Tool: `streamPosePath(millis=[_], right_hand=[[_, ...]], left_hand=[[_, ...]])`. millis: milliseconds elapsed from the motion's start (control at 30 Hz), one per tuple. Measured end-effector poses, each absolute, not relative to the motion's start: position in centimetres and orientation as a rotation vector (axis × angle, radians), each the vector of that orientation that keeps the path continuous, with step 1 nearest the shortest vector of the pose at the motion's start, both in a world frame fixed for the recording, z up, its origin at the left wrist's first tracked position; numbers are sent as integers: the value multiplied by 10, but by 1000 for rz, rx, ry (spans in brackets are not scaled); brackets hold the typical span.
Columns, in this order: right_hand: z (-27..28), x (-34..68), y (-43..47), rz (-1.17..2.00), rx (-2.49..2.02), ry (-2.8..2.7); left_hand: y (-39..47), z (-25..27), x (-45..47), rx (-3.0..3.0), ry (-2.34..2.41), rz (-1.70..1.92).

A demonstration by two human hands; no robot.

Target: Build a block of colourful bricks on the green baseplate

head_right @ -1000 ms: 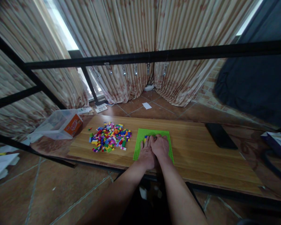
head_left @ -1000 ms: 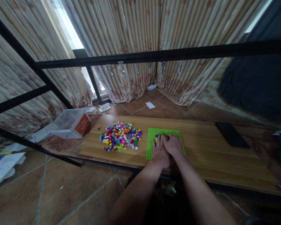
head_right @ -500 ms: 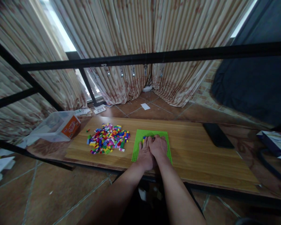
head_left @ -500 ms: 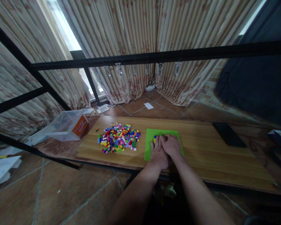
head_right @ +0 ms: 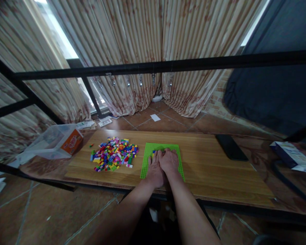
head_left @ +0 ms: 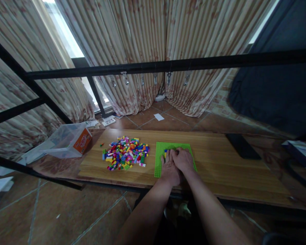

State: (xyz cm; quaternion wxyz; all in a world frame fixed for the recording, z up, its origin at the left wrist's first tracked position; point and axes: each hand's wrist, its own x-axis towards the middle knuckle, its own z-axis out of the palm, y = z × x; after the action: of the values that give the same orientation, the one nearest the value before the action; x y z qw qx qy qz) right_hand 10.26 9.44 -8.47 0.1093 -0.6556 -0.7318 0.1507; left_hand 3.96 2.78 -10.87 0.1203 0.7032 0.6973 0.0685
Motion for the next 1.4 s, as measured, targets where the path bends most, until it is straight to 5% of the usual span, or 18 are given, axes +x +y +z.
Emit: streamPosePath(millis=[1400], right_hand=[[-90, 106, 99, 470, -1931, -2133]], left_hand=[[27, -96, 37, 1982, 2055, 192]])
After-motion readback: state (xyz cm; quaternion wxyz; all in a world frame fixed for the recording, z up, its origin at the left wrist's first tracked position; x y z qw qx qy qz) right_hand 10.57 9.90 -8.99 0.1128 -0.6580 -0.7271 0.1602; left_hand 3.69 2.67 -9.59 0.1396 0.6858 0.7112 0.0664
